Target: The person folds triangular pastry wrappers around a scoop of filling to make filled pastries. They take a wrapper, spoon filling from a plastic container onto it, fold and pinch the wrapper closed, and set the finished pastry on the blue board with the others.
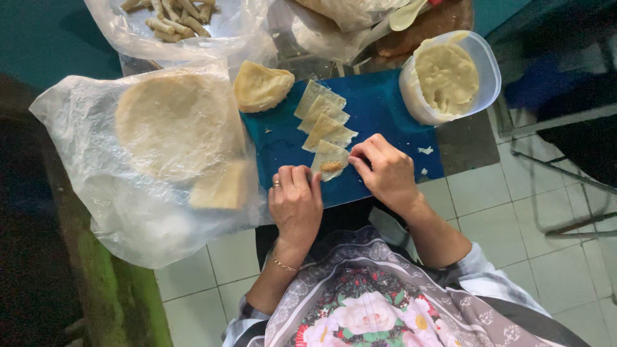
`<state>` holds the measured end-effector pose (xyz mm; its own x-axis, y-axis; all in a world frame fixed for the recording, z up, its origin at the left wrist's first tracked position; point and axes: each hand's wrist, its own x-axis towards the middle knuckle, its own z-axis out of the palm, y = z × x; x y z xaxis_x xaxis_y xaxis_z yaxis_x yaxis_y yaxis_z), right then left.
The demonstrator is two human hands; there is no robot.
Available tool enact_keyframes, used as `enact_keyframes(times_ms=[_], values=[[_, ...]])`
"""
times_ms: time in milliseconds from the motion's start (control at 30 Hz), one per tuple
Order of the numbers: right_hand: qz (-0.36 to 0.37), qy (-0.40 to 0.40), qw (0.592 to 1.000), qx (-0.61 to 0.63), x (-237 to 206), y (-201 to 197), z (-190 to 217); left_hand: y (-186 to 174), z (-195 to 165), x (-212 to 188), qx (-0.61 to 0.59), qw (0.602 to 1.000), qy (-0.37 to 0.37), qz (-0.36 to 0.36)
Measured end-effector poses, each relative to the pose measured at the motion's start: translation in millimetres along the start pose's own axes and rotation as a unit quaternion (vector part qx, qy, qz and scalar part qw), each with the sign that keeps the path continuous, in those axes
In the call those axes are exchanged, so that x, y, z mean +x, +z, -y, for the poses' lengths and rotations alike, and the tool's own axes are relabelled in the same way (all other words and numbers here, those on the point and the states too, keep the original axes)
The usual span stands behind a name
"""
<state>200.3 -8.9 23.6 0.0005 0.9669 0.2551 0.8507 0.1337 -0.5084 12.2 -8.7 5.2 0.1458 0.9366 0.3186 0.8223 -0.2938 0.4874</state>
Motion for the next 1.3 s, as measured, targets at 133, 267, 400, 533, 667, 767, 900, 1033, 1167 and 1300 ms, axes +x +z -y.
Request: enact_keyframes(times_ms=[133,267,400,533,667,767,900,1033,1167,1300], values=[[0.013,-0.015,1.0,0.013,2,0,-2,1,1,3,0.023,0.999,0.0,0.023],[0.058,0.042,0.993,0.093,4,-1,-4,0,1,2,-0.002,1.0,0.003,-0.014],[0.047,0.07,0.979,0.188,1,4,-3,1,0,1,0.027,0.999,0.005,0.017],[0.024,0.028,0.971,0.234,-4,8,-2,3,-1,2,0.048,0.998,0.011,0.024],[0.01,0.051,0.972,0.23,-8,11,-2,1,-3,1,0.014,1.0,0.012,-0.016],[-0.011,-0.003,0.985,0.172,-10,15,-2,1,-4,2,0.052,0.999,0.009,0.01],[-0.04,-0.074,0.988,0.129,-10,18,-4,5,-4,3,0.048,0.999,0.007,0.021],[-0.035,-0.08,0.991,0.097,-10,18,-5,6,-1,4,-0.022,1.0,0.016,0.007],[-0.022,-0.089,0.993,0.078,-12,17,-5,8,0,5,-0.133,0.99,0.03,-0.021],[-0.033,-0.101,0.992,0.065,-12,17,-4,10,-3,6,-0.163,0.985,0.054,-0.026]])
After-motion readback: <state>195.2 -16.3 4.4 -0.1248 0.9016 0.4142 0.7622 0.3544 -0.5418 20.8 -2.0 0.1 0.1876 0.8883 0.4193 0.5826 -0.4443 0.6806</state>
